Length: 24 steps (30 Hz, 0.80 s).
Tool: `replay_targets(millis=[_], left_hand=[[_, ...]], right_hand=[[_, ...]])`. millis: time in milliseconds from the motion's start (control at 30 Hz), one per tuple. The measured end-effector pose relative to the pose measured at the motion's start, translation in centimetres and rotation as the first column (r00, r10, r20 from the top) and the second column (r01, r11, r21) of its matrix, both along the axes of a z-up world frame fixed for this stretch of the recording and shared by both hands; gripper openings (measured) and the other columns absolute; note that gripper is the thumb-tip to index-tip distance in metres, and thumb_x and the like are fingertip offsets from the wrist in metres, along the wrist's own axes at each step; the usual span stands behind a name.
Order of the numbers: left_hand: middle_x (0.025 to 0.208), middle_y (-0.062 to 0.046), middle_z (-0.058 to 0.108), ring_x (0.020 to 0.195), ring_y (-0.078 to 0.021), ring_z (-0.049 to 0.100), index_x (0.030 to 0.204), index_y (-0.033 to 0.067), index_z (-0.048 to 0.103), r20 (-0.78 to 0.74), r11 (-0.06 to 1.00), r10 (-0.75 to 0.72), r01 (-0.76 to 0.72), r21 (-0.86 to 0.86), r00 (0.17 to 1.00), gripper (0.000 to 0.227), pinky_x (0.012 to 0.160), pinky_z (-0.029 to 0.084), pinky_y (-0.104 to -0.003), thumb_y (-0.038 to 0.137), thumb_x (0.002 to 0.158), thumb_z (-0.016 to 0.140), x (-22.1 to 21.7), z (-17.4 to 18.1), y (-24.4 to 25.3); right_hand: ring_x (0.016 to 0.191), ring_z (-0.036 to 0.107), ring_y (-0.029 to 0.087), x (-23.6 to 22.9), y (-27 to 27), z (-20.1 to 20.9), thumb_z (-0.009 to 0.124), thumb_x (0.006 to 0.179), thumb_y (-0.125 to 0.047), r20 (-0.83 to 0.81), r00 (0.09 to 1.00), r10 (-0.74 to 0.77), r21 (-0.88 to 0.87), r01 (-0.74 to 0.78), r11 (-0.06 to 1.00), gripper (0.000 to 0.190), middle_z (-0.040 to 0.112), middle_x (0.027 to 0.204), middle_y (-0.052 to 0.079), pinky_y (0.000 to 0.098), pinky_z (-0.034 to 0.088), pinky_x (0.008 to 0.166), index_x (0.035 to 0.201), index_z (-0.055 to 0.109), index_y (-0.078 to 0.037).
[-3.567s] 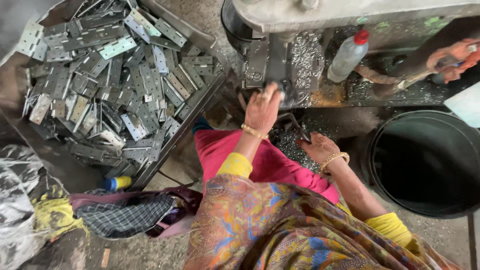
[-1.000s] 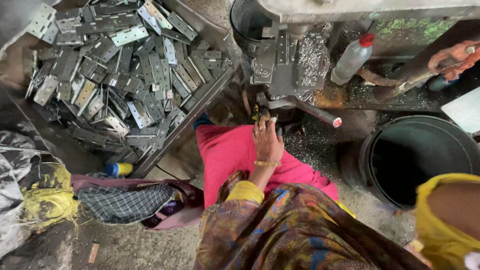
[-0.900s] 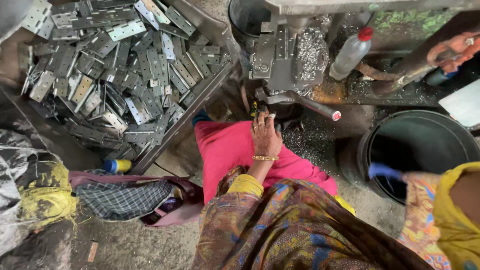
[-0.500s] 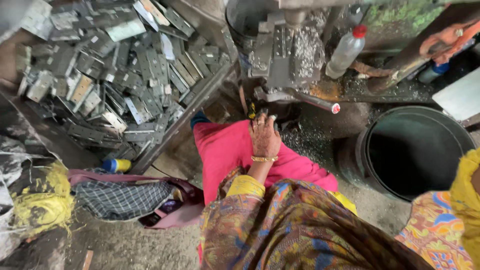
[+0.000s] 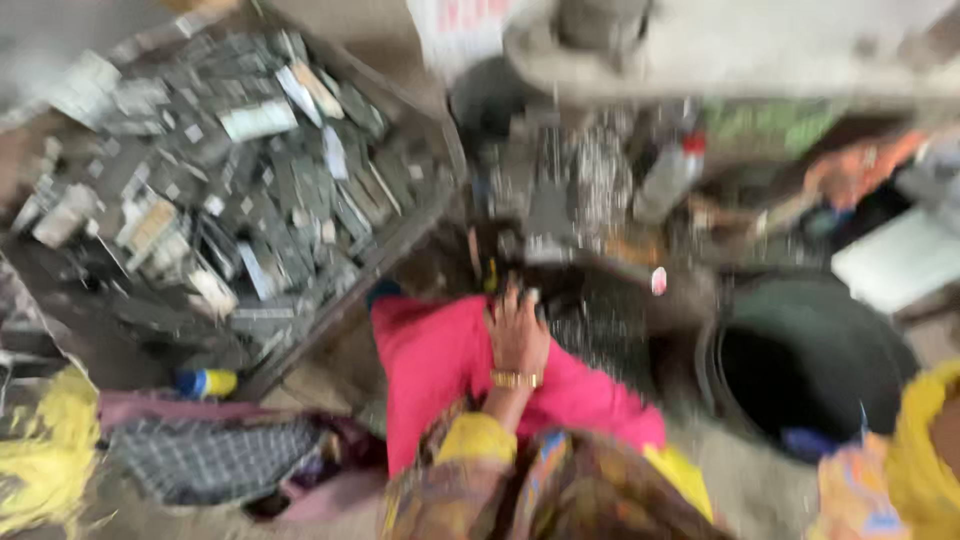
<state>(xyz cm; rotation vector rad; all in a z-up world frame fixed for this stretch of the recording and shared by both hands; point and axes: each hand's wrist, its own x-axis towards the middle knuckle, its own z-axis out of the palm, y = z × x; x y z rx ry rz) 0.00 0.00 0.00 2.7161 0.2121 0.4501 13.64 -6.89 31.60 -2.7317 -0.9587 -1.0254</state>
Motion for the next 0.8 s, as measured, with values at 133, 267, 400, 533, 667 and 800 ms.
replay_targets(millis=[133, 267, 400, 533, 667, 800], left_hand=[[0.143, -0.013, 0.055, 0.129, -0.0363, 0.052, 0.127, 0.0156, 0.064, 0.077, 0.999, -0.037, 0.038, -0.013, 0.996, 0.049, 0.107, 0.034, -0.061, 0.019, 0.079, 0.074, 2.7, 2.2, 1.0], [0.145, -0.01, 0.058, 0.134, -0.0326, 0.055, 0.134, 0.0172, 0.063, 0.197, 0.991, -0.021, 0.046, -0.124, 0.98, 0.037, 0.117, 0.036, -0.058, 0.025, 0.1, 0.073, 0.7, 2.5, 1.1], [0.139, -0.012, 0.059, 0.131, -0.034, 0.053, 0.127, 0.015, 0.065, 0.13, 0.996, 0.047, -0.038, -0.077, 0.99, 0.047, 0.11, 0.036, -0.058, 0.021, 0.082, 0.075, 3.6, 6.3, 5.2], [0.143, -0.015, 0.053, 0.13, -0.03, 0.05, 0.132, 0.0083, 0.057, -0.009, 0.915, 0.358, -0.348, 0.205, 0.934, 0.059, 0.104, 0.039, -0.053, 0.021, 0.077, 0.074, 10.2, 10.1, 13.8], [0.137, -0.019, 0.051, 0.124, -0.0357, 0.053, 0.139, 0.0047, 0.05, -0.024, 0.645, 0.716, -0.647, 0.407, 0.698, 0.054, 0.098, 0.042, -0.052, 0.027, 0.09, 0.058, 15.5, 10.4, 20.7], [0.133, -0.017, 0.054, 0.123, -0.0357, 0.054, 0.139, 0.0078, 0.051, -0.137, 0.642, 0.758, -0.691, 0.332, 0.638, 0.038, 0.1, 0.046, -0.052, 0.023, 0.104, 0.049, 18.7, 8.5, 22.4]], right_hand=[[0.091, 0.071, 0.038, 0.1, 0.1, -0.5, 0.065, 0.083, -0.047, -0.004, 0.998, -0.059, 0.032, 0.059, 0.998, 0.053, 0.07, 0.105, 0.017, 0.0525, 0.056, 0.079, 0.125, 0.063, -0.016], [0.09, 0.071, 0.038, -3.8, -1.2, -5.3, 0.064, 0.082, -0.05, -0.098, 0.995, -0.026, 0.022, 0.029, 0.999, 0.056, 0.07, 0.105, 0.017, 0.0528, 0.056, 0.079, 0.127, 0.062, -0.017], [0.09, 0.072, 0.038, -4.0, -4.2, -7.7, 0.064, 0.082, -0.052, -0.085, 0.995, -0.042, -0.01, 0.042, 0.999, 0.058, 0.07, 0.105, 0.017, 0.053, 0.056, 0.078, 0.128, 0.062, -0.017], [0.089, 0.072, 0.038, -4.7, -9.7, -10.9, 0.063, 0.081, -0.055, -0.13, 0.984, -0.12, -0.08, 0.11, 0.991, 0.061, 0.07, 0.106, 0.016, 0.0533, 0.056, 0.078, 0.13, 0.062, -0.017], [0.088, 0.073, 0.038, -5.9, -11.1, -15.2, 0.061, 0.087, -0.054, -0.402, 0.883, -0.243, -0.104, 0.219, 0.97, 0.057, 0.072, 0.108, 0.015, 0.0533, 0.057, 0.076, 0.133, 0.061, -0.02], [0.085, 0.075, 0.035, -6.4, -11.5, -17.1, 0.058, 0.099, -0.048, -0.665, 0.671, -0.328, -0.133, 0.326, 0.936, 0.042, 0.075, 0.113, 0.009, 0.0509, 0.058, 0.07, 0.132, 0.062, -0.024]])
